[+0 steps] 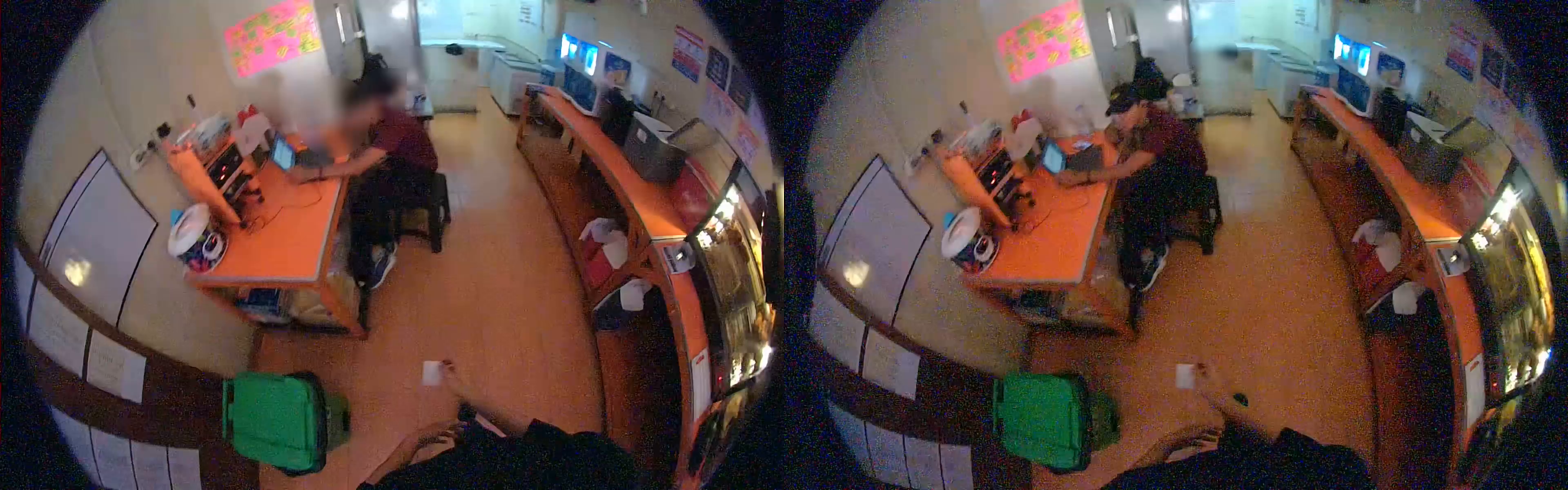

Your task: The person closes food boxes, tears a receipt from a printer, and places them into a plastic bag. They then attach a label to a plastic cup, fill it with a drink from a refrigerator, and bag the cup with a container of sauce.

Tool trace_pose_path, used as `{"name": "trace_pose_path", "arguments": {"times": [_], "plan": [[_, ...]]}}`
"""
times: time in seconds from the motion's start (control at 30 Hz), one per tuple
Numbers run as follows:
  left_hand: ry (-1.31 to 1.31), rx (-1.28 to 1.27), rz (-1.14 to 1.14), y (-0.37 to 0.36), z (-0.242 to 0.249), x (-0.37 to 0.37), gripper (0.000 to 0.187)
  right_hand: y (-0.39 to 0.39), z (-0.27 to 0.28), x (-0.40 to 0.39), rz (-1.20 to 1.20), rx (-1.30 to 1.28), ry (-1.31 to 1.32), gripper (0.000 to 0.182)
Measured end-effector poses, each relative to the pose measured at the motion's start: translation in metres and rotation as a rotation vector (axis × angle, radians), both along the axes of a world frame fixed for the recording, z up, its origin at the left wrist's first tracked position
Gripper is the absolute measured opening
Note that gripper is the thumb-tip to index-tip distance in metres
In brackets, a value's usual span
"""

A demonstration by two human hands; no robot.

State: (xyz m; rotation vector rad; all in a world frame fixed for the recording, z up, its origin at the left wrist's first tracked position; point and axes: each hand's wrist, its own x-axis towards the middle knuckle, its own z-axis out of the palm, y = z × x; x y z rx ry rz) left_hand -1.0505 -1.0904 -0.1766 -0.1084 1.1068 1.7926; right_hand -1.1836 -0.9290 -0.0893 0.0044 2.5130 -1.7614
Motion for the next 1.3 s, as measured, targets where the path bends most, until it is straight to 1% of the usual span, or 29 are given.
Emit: {"name": "trace_pose_path", "arguments": {"times": [0.07,0.1,0.13,0.17,0.23,0.27,0.3,0.33,0.37,0.43,0.47,0.53,0.57,0.63,0.67,0.7,0.73,0.77,0.83,0.87,0.93,0.97,1.03,1.07,1.13,1.17,1.2,1.27,1.3], "plan": [[0.088,0.044,-0.085,0.059,0.012,-0.088,0.060,0.095,0.056,-0.039,-0.329,0.404,0.186,0.023],[0.108,0.061,-0.086,0.085,0.017,-0.126,0.060,0.129,0.083,-0.053,-0.462,0.578,0.241,0.021],[0.128,0.079,-0.065,0.115,0.020,-0.169,0.060,0.160,0.108,-0.067,-0.569,0.720,0.290,0.018],[0.125,0.109,-0.018,0.142,0.020,-0.208,0.060,0.187,0.122,-0.089,-0.593,0.723,0.271,0.018],[0.025,0.188,0.131,0.191,0.064,-0.271,0.060,0.231,0.133,-0.120,-0.659,0.985,0.501,0.017],[-0.055,0.231,0.235,0.215,0.112,-0.298,0.060,0.243,0.130,-0.133,-0.658,0.998,0.473,0.017],[-0.045,0.255,0.250,0.238,0.165,-0.324,0.060,0.249,0.125,-0.153,-0.568,0.998,0.587,0.018],[-0.025,0.281,0.271,0.260,0.194,-0.350,0.060,0.257,0.118,-0.180,-0.475,0.990,0.710,0.019],[-0.032,0.284,0.280,0.277,0.174,-0.375,0.060,0.262,0.103,-0.204,-0.463,0.992,0.707,0.019],[0.126,0.245,0.367,0.309,0.124,-0.435,0.060,0.276,0.071,-0.255,-0.401,0.976,0.793,0.021],[0.124,0.251,0.405,0.322,0.136,-0.463,0.060,0.287,0.070,-0.285,-0.363,0.969,0.809,0.021],[0.154,0.165,0.350,0.340,0.163,-0.518,0.051,0.306,0.075,-0.343,-0.337,0.838,0.785,0.024],[0.166,0.171,0.390,0.352,0.161,-0.553,0.051,0.320,0.072,-0.381,-0.302,0.826,0.812,0.024],[0.171,-0.083,0.392,0.381,0.159,-0.622,0.040,0.349,0.073,-0.452,-0.202,0.789,0.663,0.025],[0.185,-0.061,0.431,0.401,0.150,-0.668,0.040,0.368,0.078,-0.494,-0.171,0.796,0.699,0.025],[0.355,-0.072,0.453,0.418,0.131,-0.707,0.034,0.382,0.087,-0.523,-0.173,0.756,0.685,0.027],[0.510,-0.099,0.467,0.432,0.129,-0.734,0.028,0.393,0.099,-0.546,-0.175,0.710,0.650,0.029],[0.495,-0.109,0.492,0.451,0.124,-0.762,0.028,0.408,0.111,-0.570,-0.146,0.702,0.645,0.029],[0.535,-0.088,0.510,0.489,0.140,-0.834,0.030,0.437,0.149,-0.632,-0.135,0.639,0.646,0.029],[0.545,-0.100,0.523,0.505,0.135,-0.866,0.030,0.455,0.147,-0.665,-0.126,0.624,0.657,0.029],[0.551,0.185,0.547,0.539,0.118,-0.931,0.032,0.497,0.135,-0.731,-0.179,0.554,0.692,0.026],[0.562,0.181,0.569,0.554,0.112,-0.968,0.032,0.509,0.130,-0.768,-0.160,0.545,0.707,0.026],[0.615,-0.017,0.515,0.583,0.114,-1.025,0.035,0.534,0.116,-0.837,-0.442,-0.028,0.427,0.023],[0.607,-0.020,0.555,0.596,0.117,-1.048,0.035,0.554,0.108,-0.869,-0.402,-0.024,0.423,0.023],[0.674,-0.086,0.575,0.619,0.131,-1.109,0.037,0.600,0.095,-0.950,-0.253,0.287,0.244,0.023],[0.688,-0.090,0.626,0.633,0.123,-1.150,0.037,0.616,0.091,-0.992,-0.207,0.286,0.269,0.023],[0.725,-0.046,0.681,0.647,0.100,-1.186,0.039,0.627,0.087,-1.028,-0.192,0.306,0.331,0.022],[0.743,-0.022,0.772,0.654,0.106,-1.236,0.041,0.640,0.089,-1.096,-0.136,0.321,0.379,0.022],[0.651,0.033,0.791,0.652,0.144,-1.256,0.039,0.646,0.093,-1.133,-0.091,0.370,0.470,0.020]]}}
